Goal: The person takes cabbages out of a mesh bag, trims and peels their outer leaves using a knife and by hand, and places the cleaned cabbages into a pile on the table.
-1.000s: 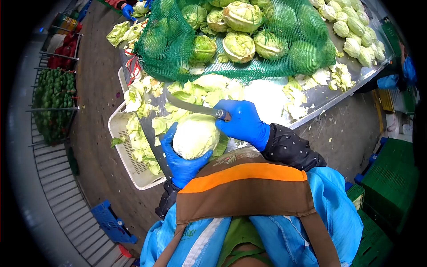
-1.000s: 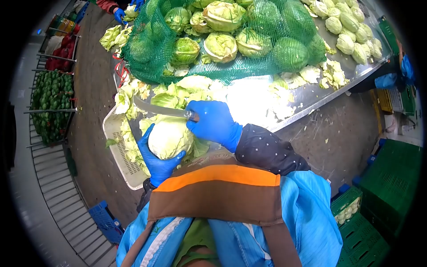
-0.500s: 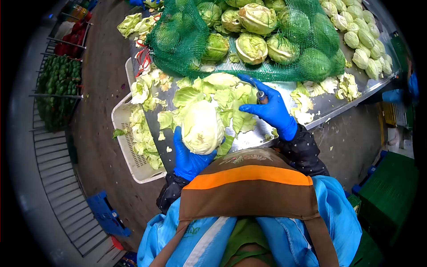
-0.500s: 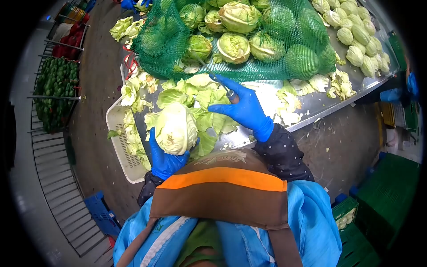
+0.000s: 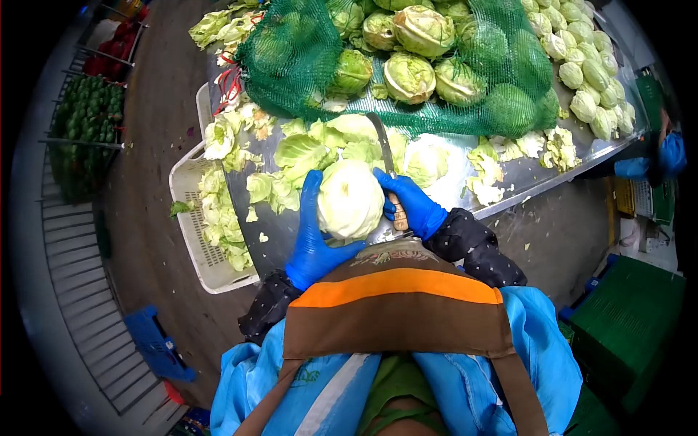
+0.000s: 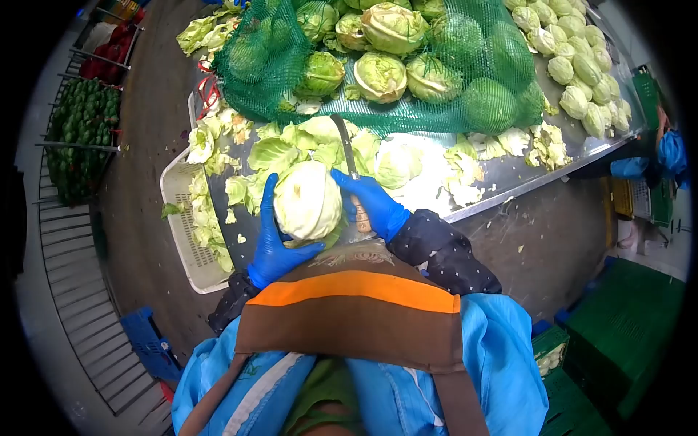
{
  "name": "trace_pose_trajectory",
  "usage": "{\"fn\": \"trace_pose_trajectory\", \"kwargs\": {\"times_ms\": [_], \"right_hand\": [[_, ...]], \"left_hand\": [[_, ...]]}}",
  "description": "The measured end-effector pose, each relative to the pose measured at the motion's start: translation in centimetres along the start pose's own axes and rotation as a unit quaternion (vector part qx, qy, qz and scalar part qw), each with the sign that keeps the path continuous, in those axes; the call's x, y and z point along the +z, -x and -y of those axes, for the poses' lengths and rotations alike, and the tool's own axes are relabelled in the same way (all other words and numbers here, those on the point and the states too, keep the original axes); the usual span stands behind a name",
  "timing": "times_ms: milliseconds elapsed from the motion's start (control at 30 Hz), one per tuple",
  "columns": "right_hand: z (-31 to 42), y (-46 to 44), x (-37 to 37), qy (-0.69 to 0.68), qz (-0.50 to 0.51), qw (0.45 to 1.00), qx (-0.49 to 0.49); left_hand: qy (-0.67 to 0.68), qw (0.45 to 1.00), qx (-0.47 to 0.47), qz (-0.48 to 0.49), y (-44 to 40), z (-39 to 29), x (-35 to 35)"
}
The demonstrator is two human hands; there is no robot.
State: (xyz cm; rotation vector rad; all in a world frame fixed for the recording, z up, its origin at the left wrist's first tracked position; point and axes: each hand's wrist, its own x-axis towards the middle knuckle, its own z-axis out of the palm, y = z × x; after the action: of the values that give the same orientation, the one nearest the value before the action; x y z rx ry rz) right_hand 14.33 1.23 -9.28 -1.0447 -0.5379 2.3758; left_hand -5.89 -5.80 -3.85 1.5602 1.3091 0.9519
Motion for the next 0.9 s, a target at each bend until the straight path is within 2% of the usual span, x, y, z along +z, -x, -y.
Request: {"fn": "trace_pose_trajectory", "kwargs": {"times_ms": [100, 167, 233, 300, 333, 400, 433, 467, 500, 567, 633, 733, 800, 900], "right_hand": [[-0.2, 0.0, -0.8, 0.047, -0.101, 0.993, 0.030], [-0.1, -0.3, 0.2, 0.080, -0.177, 0.981, -0.023], [-3.3, -4.4, -2.6, 0.052, -0.228, 0.941, -0.244], [-1.7, -1.8, -3.2, 0.303, -0.270, 0.864, -0.297], [-1.1, -0.5, -2.9, 0.385, -0.269, 0.815, -0.340], [-0.5, 1.7, -2.3, 0.534, -0.256, 0.693, -0.411], [-0.9, 2.6, -2.4, 0.561, -0.230, 0.680, -0.413], [-0.7, 3.9, -1.9, 0.594, -0.214, 0.698, -0.338], [-0.5, 4.8, -1.5, 0.621, -0.199, 0.712, -0.262], [-0.7, 4.9, -2.1, 0.646, -0.190, 0.704, -0.227], [-0.6, 4.8, -2.2, 0.671, -0.200, 0.684, -0.202], [-0.8, 3.6, -1.6, 0.653, -0.224, 0.699, -0.189], [-1.8, 0.8, -2.1, 0.557, -0.244, 0.761, -0.224], [-1.8, -0.5, -2.9, 0.508, -0.238, 0.788, -0.253]], "left_hand": [[-0.019, 0.999, 0.008, -0.034, -1.2, 0.4, 1.1], [-0.023, 0.998, 0.002, -0.062, -2.1, 0.6, 2.1], [-0.086, 0.993, -0.049, -0.063, -2.9, 0.8, 2.6], [-0.154, 0.981, -0.110, -0.037, -3.7, 2.2, 3.3], [-0.169, 0.976, -0.139, -0.014, -3.8, 3.7, 3.9], [-0.244, 0.958, -0.148, -0.002, -4.7, 2.2, 4.6], [-0.280, 0.948, -0.154, 0.003, -4.9, 1.7, 4.9], [-0.329, 0.936, -0.129, -0.005, -4.9, 2.7, 5.3], [-0.257, 0.956, -0.138, -0.003, -5.1, 3.2, 5.6], [-0.139, 0.984, -0.112, -0.018, -5.1, 4.3, 6.2], [-0.134, 0.984, -0.116, -0.017, -5.0, 4.2, 6.3], [-0.123, 0.984, -0.129, -0.009, -5.0, 4.4, 6.7], [-0.116, 0.984, -0.136, -0.019, -5.0, 4.0, 7.0], [-0.145, 0.986, -0.072, -0.048, -5.0, 4.4, 7.2]]}}
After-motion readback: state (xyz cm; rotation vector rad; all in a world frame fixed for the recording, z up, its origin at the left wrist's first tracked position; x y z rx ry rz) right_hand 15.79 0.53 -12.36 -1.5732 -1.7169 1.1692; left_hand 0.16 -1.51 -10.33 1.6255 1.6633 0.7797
